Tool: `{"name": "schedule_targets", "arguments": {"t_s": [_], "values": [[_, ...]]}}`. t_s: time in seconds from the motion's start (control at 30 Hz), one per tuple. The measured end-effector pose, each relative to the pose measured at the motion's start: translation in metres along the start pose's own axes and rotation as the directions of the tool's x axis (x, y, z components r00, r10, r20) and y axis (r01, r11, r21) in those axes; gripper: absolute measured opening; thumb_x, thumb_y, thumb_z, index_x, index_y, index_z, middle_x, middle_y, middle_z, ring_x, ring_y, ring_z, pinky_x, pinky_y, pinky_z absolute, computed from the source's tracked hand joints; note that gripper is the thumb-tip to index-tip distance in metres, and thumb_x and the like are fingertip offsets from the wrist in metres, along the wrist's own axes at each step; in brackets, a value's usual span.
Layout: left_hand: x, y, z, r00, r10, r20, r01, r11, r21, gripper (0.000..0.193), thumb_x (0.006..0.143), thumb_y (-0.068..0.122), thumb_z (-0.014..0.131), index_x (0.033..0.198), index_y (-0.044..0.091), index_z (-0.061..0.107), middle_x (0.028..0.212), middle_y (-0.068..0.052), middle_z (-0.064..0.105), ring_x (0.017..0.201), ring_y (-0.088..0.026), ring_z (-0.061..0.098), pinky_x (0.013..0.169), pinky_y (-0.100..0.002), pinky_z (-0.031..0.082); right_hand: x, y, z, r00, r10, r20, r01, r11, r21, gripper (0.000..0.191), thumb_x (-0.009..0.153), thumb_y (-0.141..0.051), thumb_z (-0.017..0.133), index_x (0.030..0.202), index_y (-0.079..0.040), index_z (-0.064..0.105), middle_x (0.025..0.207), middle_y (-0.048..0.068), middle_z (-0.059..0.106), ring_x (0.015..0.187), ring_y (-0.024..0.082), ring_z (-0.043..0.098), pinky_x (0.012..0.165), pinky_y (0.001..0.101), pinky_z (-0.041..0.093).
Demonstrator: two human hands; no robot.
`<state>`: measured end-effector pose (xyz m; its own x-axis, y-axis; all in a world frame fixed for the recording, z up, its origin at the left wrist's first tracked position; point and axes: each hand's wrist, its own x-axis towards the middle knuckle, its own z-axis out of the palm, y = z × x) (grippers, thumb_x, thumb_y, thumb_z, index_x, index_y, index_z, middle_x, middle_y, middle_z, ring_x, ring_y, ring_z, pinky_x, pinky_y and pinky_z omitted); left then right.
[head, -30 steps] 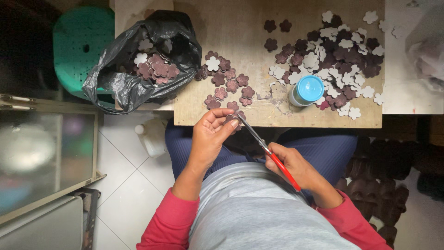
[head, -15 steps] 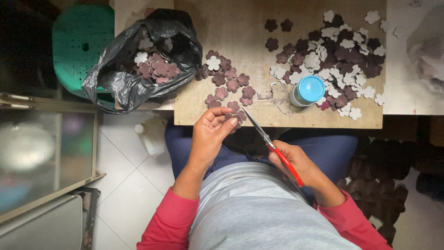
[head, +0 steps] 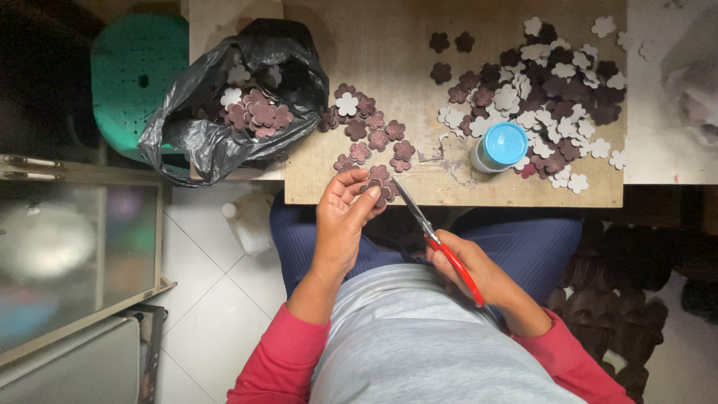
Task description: The person sits on the floor and uses red-handled scissors to trim the edges of small flower-shaped craft pieces. They repeatedly pick up pieces, trim them, and place them into a black plastic bag. A small container with a blue lid is also handled briefly.
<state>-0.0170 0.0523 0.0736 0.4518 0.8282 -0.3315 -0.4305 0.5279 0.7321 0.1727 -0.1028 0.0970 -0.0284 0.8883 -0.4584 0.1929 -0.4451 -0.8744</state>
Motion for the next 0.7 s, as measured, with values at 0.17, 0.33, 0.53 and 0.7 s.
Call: {"name": "schedule_targets", "arguments": {"t_s": [0.17,0.33,0.53,0.7], "values": [[-0.003,-0.003,0.002,1.000,0.021,0.003,-0.021,1.000,-0.022,0.028,0.100,0.007,0.064,0.127,0.002,0.056,0.110,-0.007,0.069,0.096,-0.011,0.068,0.087,-0.030,0.059,-0.001,-0.004,0.001,0.988,-0.155,0.020,0.157,0.983,-0.101,0.028,0.106,-0.034,0.052,0.104,-0.007,0.057,0.077,0.000,0.053,0.068,0.010,0.051,0.061,0.0292,0.049],[-0.007,-0.003,0.000,1.000,-0.003,-0.011,0.002,0.995,-0.099,0.030,0.108,0.024,0.054,0.128,0.002,0.057,0.115,-0.010,0.068,0.104,-0.017,0.070,0.096,-0.036,0.058,0.005,-0.009,0.009,0.973,0.193,-0.126,-0.196,0.981,-0.012,0.034,0.100,-0.039,0.055,0.098,-0.005,0.057,0.067,0.002,0.051,0.058,0.015,0.052,0.054,0.0352,0.050],[-0.011,0.001,-0.004,1.000,0.004,-0.019,-0.007,0.988,-0.151,0.041,0.110,0.033,0.045,0.132,0.001,0.056,0.122,-0.013,0.068,0.111,-0.022,0.070,0.098,-0.039,0.058,0.018,-0.020,0.002,0.850,0.134,-0.510,-0.431,0.735,-0.524,0.055,0.085,-0.058,0.071,0.098,-0.005,0.065,0.068,0.016,0.067,0.067,0.034,0.066,0.062,0.0469,0.052],[-0.015,0.001,-0.011,0.999,-0.002,-0.032,-0.004,0.982,-0.190,0.039,0.108,0.031,0.049,0.130,0.000,0.056,0.119,-0.015,0.067,0.107,-0.021,0.072,0.096,-0.038,0.059,0.034,-0.011,-0.006,0.764,-0.162,-0.625,-0.430,0.593,-0.680,0.057,0.085,-0.059,0.072,0.105,-0.005,0.069,0.080,0.018,0.073,0.073,0.039,0.071,0.062,0.0491,0.054]]}}
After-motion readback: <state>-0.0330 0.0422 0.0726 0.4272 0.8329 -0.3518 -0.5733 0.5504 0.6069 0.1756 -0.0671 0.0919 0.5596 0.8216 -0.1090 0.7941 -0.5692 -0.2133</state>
